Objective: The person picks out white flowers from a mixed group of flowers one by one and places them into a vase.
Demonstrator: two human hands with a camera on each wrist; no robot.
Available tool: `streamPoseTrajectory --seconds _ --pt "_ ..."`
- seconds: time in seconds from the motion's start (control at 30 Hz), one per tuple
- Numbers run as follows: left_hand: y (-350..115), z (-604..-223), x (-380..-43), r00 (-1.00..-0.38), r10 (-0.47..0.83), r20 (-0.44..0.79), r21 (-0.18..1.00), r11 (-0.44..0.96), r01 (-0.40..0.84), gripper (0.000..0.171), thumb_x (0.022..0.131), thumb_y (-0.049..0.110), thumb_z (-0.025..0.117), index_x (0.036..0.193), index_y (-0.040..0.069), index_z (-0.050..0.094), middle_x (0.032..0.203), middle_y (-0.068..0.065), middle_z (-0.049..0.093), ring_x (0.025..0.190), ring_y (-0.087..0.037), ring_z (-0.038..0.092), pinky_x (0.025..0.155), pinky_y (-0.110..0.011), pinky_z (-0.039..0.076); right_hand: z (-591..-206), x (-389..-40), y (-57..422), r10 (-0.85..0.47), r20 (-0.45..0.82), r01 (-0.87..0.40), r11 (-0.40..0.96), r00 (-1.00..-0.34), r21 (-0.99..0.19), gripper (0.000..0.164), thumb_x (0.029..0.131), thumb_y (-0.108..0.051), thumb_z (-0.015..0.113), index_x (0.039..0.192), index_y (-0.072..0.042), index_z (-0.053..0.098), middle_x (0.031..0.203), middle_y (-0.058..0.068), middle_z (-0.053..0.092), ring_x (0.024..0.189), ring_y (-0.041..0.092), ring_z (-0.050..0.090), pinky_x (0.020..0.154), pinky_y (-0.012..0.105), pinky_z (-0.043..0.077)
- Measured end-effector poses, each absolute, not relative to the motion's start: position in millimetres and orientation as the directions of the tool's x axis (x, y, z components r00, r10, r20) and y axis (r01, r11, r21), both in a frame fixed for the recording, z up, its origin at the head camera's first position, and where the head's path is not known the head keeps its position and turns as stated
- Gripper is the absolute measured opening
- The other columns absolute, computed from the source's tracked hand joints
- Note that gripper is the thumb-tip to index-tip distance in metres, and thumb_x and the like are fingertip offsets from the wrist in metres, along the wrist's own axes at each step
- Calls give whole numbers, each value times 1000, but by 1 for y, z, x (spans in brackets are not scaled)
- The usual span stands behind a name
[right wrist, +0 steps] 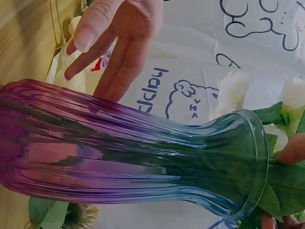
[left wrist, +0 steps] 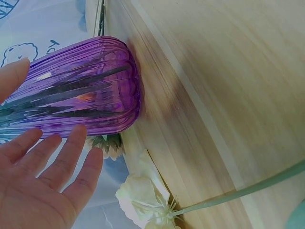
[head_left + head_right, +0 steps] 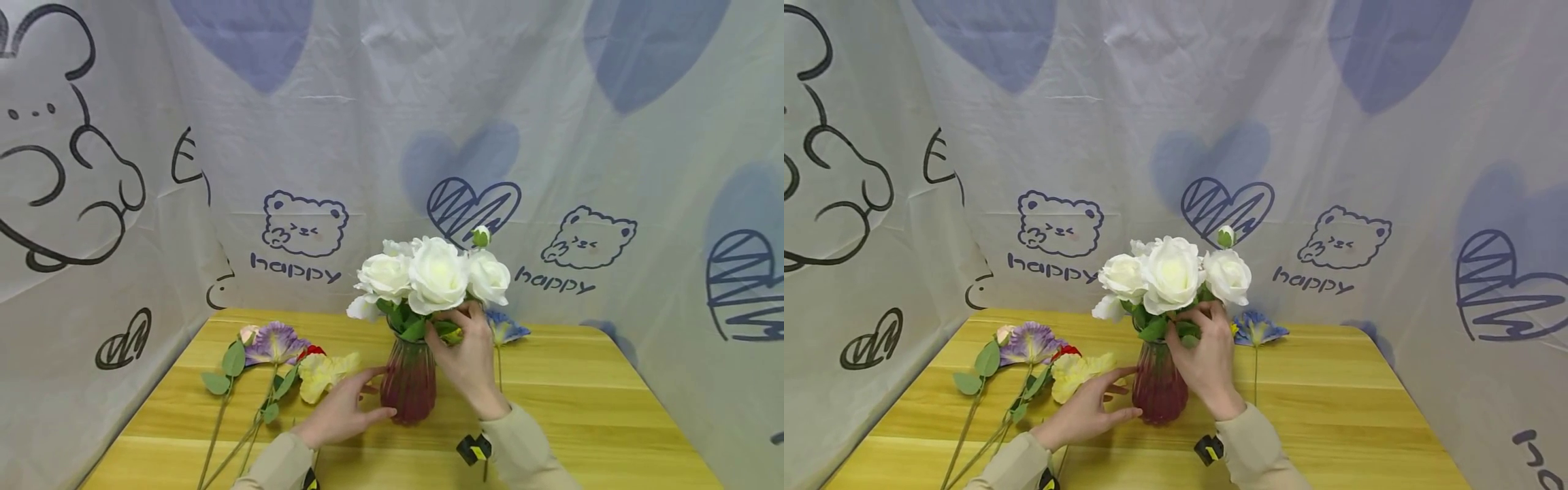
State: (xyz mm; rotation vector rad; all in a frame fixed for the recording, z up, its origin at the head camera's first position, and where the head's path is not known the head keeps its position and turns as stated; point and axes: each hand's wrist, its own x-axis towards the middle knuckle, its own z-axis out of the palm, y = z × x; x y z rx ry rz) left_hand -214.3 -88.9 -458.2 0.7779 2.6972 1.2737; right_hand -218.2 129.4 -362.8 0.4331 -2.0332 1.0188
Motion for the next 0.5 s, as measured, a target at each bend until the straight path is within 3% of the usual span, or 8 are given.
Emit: streamPoseTrajectory --seconds 0.17,0.4,0.5 --pt "-90 -456 -214 -875 464 136 745 535 399 70 92 40 72 151 12 45 151 -13 52 118 -33 66 98 -54 56 -366 -219 130 46 782 -597 619 -622 -511 9 78 -1 78 85 -2 73 95 15 61 89 29 60 78 42 48" --pt "-92 -453 -213 -861 488 142 722 544 427 66 94 34 70 150 10 45 151 -15 51 118 -34 66 97 -54 56 -370 -215 130 53 767 -581 621 -639 -526 14 79 -7 80 90 -6 72 101 13 60 84 19 53 64 25 41" --pt "-94 -450 -213 -858 493 145 709 553 438 63 95 30 70 149 9 46 151 -15 51 118 -34 66 98 -54 56 -373 -211 132 64 741 -559 614 -668 -557 20 79 -9 82 96 -8 71 106 12 58 89 17 52 65 22 44"
